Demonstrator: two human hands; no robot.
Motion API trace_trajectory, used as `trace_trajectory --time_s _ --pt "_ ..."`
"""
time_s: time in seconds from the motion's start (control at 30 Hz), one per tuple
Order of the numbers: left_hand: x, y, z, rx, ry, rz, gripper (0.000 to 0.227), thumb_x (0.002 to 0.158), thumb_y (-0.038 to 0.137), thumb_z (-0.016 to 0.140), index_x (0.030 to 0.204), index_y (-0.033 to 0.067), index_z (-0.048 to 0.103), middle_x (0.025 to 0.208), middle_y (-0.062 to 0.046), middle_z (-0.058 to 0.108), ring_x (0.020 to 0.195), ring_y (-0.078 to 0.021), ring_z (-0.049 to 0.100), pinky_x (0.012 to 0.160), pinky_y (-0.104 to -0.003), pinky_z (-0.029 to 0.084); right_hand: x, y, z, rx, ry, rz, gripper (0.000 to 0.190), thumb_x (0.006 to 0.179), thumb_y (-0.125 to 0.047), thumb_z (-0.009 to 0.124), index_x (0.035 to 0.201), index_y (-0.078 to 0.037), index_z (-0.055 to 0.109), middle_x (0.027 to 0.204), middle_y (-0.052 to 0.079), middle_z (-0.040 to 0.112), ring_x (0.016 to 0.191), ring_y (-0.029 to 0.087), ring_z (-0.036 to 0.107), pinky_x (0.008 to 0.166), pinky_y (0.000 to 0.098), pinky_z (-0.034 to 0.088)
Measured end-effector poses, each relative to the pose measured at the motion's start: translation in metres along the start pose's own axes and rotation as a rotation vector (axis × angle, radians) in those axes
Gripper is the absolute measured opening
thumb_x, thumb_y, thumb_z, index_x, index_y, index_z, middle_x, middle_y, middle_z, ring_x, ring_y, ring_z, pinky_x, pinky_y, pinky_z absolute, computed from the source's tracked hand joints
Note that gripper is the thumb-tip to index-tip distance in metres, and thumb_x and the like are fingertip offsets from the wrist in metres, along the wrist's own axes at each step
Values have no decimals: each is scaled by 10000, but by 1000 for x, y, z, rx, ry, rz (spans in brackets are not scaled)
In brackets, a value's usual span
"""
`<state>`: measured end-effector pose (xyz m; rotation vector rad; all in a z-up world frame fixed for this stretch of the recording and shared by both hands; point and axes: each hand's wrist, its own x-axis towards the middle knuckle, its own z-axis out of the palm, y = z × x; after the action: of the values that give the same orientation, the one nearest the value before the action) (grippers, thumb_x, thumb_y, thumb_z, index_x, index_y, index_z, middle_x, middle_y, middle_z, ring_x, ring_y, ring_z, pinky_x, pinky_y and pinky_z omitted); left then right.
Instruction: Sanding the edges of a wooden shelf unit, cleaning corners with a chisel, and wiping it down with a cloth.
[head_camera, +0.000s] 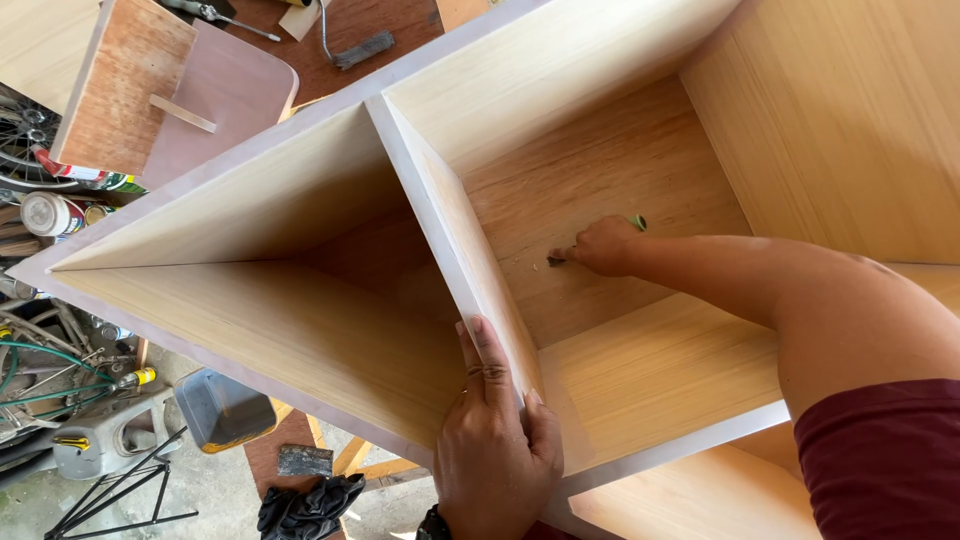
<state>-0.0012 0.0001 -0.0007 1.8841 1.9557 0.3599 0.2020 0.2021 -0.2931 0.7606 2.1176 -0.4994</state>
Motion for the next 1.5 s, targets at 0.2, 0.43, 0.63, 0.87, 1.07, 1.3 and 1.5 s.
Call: trace_trajectory --time_s 0.2,0.43,0.63,0.87,1.07,1.3,1.5 --pt "-1 1 1 64 -27 -24 971 867 229 629 1718 42 200 1759 -275 380 895 -476 743 675 -560 598 -4 -6 1 43 -37 15 807 1107 -113 387 1768 -477 100 1391 19 698 1234 308 708 785 492 608" --pt "4 1 -1 57 -17 -30 1006 845 214 649 1722 50 184 1753 -280 389 918 -479 752 677 -559 608 3 -2 -3 94 -21 39 822 1093 -100 368 1755 -517 119 1266 37 720 1089 333 734 709 501 581" --pt "3 0 0 16 -3 28 966 869 189 623 1714 3 195 1728 -350 389 952 -495 745 725 -549 597 7 -1 10 72 -5 51 777 1116 -135 328 1763 -507 108 1333 59 703 1117 337 730 731 484 585" --pt "1 -2 -5 66 36 77 959 839 208 624 1694 -32 263 1693 -361 446 873 -465 743 744 -529 588 26 -21 -20 86 67 -33 824 1092 -96 318 1753 -544 119 1285 82 709 1054 374 746 633 520 562" --pt "4 -5 -8 -40 10 111 953 873 188 614 1697 -61 207 1651 -427 453 1095 -499 730 826 -537 596 23 -8 -25 117 18 -30 810 1094 -123 254 1730 -608 132 1344 64 680 1155 362 702 813 510 587" --pt "4 -6 -6 -64 17 127 952 881 161 606 1700 -63 177 1624 -465 451 1140 -505 731 806 -521 611 20 30 -45 106 -54 72 687 983 3 447 1544 -383 537 1423 12 673 1220 298 693 825 448 598" --pt "5 -5 -6 -87 15 124 931 896 165 590 1698 -65 177 1662 -447 414 1268 -517 687 812 -541 609 38 19 -30 300 108 113 278 931 -512 721 1107 -305 783 1172 19 764 1100 291 726 825 480 573"
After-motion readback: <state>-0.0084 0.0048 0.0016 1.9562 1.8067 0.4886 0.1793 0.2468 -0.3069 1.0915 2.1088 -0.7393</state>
